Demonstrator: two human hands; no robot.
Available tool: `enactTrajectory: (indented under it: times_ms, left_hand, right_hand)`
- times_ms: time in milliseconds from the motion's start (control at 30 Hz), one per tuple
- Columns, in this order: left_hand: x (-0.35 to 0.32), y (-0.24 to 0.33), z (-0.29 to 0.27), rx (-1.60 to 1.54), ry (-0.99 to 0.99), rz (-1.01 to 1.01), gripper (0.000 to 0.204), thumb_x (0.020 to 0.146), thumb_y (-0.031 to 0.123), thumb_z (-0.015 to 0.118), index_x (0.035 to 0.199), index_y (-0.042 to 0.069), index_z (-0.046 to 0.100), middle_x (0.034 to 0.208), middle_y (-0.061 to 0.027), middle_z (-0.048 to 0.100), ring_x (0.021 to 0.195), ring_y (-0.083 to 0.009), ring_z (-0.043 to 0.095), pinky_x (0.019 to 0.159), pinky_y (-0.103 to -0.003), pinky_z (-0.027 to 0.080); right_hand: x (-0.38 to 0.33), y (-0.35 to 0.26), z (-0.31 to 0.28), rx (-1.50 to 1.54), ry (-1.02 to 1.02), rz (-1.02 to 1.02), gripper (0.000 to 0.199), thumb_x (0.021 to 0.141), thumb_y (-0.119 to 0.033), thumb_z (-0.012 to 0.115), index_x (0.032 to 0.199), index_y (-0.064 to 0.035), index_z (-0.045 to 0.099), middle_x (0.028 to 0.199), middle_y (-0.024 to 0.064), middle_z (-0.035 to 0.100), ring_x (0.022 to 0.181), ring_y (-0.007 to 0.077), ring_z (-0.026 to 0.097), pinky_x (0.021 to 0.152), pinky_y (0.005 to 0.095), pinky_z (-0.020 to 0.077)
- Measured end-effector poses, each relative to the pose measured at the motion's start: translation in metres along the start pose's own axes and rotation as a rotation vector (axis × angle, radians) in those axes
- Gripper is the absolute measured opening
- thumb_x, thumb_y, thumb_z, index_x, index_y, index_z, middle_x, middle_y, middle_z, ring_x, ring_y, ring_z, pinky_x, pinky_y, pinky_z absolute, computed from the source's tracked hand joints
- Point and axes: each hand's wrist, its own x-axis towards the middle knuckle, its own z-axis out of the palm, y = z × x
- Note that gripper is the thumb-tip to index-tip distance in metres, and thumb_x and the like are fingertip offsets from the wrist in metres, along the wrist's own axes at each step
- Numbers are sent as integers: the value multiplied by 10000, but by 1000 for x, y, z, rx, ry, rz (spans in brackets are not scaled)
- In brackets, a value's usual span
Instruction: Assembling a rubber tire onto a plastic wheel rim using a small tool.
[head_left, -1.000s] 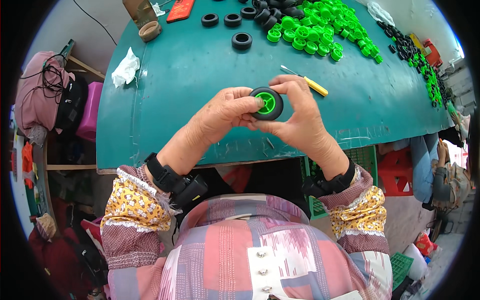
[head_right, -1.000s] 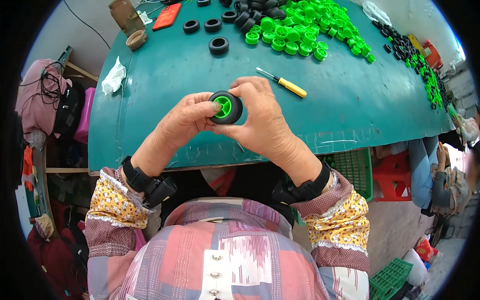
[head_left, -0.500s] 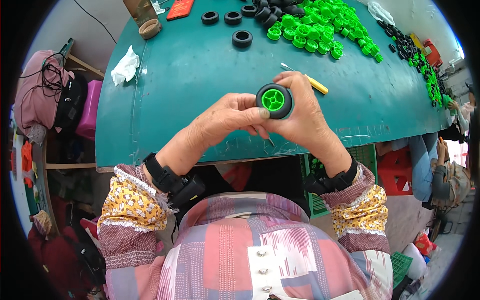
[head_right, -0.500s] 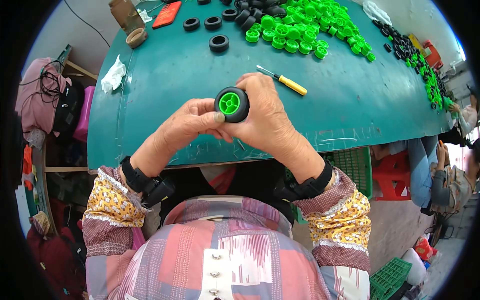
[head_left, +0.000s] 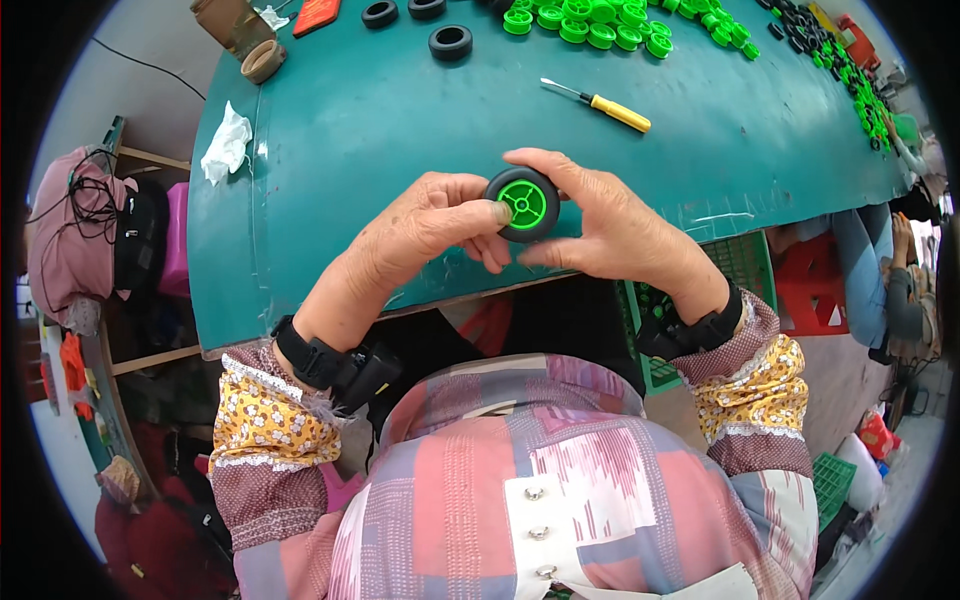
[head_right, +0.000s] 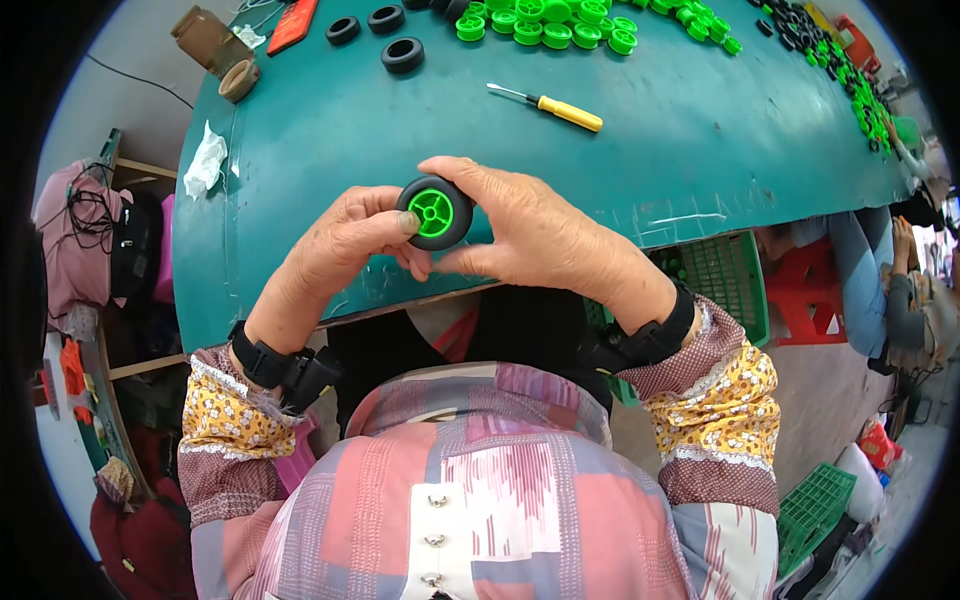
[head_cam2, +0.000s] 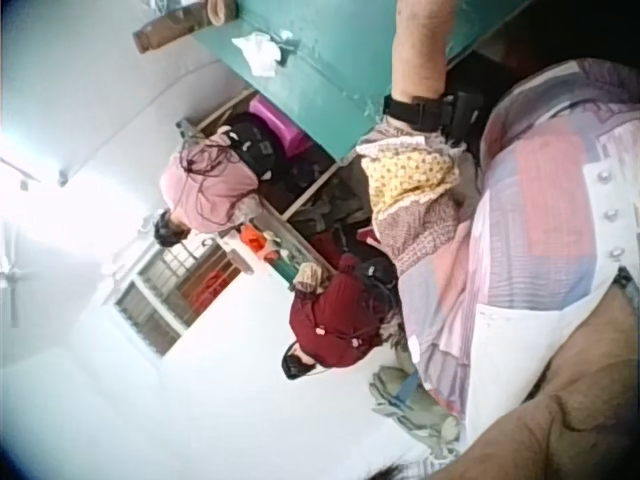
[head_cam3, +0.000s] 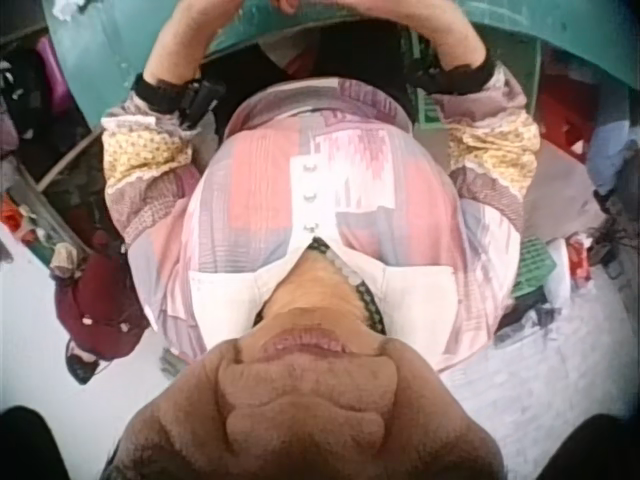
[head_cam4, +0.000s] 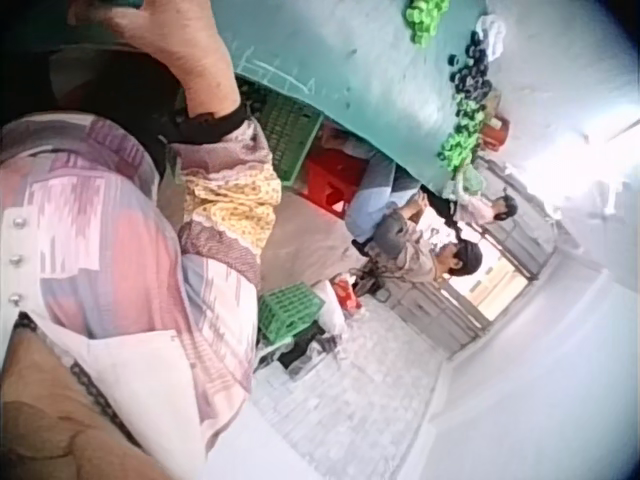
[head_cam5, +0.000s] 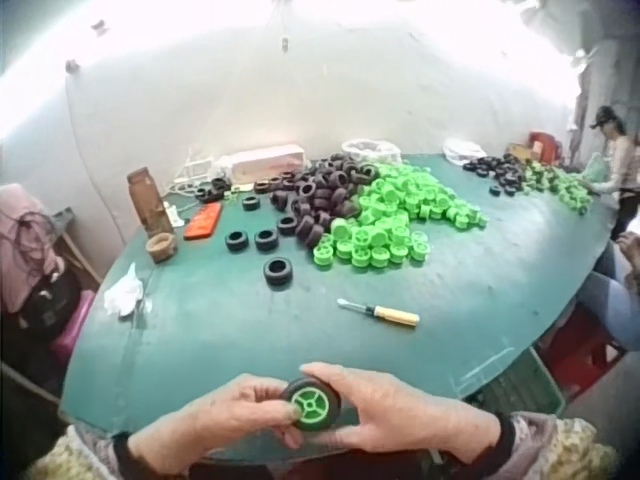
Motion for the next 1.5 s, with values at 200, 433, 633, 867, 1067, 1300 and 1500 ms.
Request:
enactTrajectory:
  times_ms: [200,433,633,867,1067,1300,1500]
  left_hand:
    - [6,-3,1,89,36,-3,336,815,277,600,972,-20,584,692,-54,614,635,-105,583,625,-257,471]
    - [15,-12,-11,668,201,67,279,815,238,636,938,-8,592,644,9,523,576,-57,451,524,-221,389]
    - [25,-2,-4,921,124,64,283,766,264,654,806,-9,593,624,-134,574,580,-244,565,536,-348,437]
    - [42,9,-4,1209,-73,125,258,802,273,603,783,20,556,679,-182,585,657,-374,574,570,-434,444]
    - [43,9,-4,1257,-73,135,260,806,279,598,775,26,545,676,-180,586,661,-373,577,568,-436,445]
    - [49,10,-13,966,-138,61,285,804,263,630,831,-7,542,647,-150,552,562,-272,535,530,-350,419]
    - [52,11,-1,645,82,15,308,814,242,647,966,-10,557,782,-57,604,688,-125,558,631,-286,466]
  right_hand:
    - [-3,18,3,-370,64,-55,586,629,-241,761,1129,-71,506,1093,144,532,1084,328,475,920,392,381]
    - [-12,48,8,-541,144,-27,653,642,-314,753,1187,-65,492,1220,176,453,1178,353,389,990,430,311]
    - [-13,53,2,-530,111,-64,584,664,-355,730,1132,-63,536,1194,177,472,1168,350,398,982,442,306]
    - [-5,56,-5,-468,71,-89,534,617,-289,755,1065,-65,570,1170,155,495,1150,343,418,971,440,315]
    - [-2,58,-3,-463,58,-98,502,609,-259,757,1023,-44,572,1158,144,500,1149,330,421,970,443,315]
    - [-5,63,-8,-425,70,-140,511,613,-246,754,1034,-42,549,1139,136,512,1142,314,429,971,441,316]
    - [-7,53,-6,-310,306,-84,548,568,-226,790,988,-19,505,990,134,544,963,325,514,869,418,381]
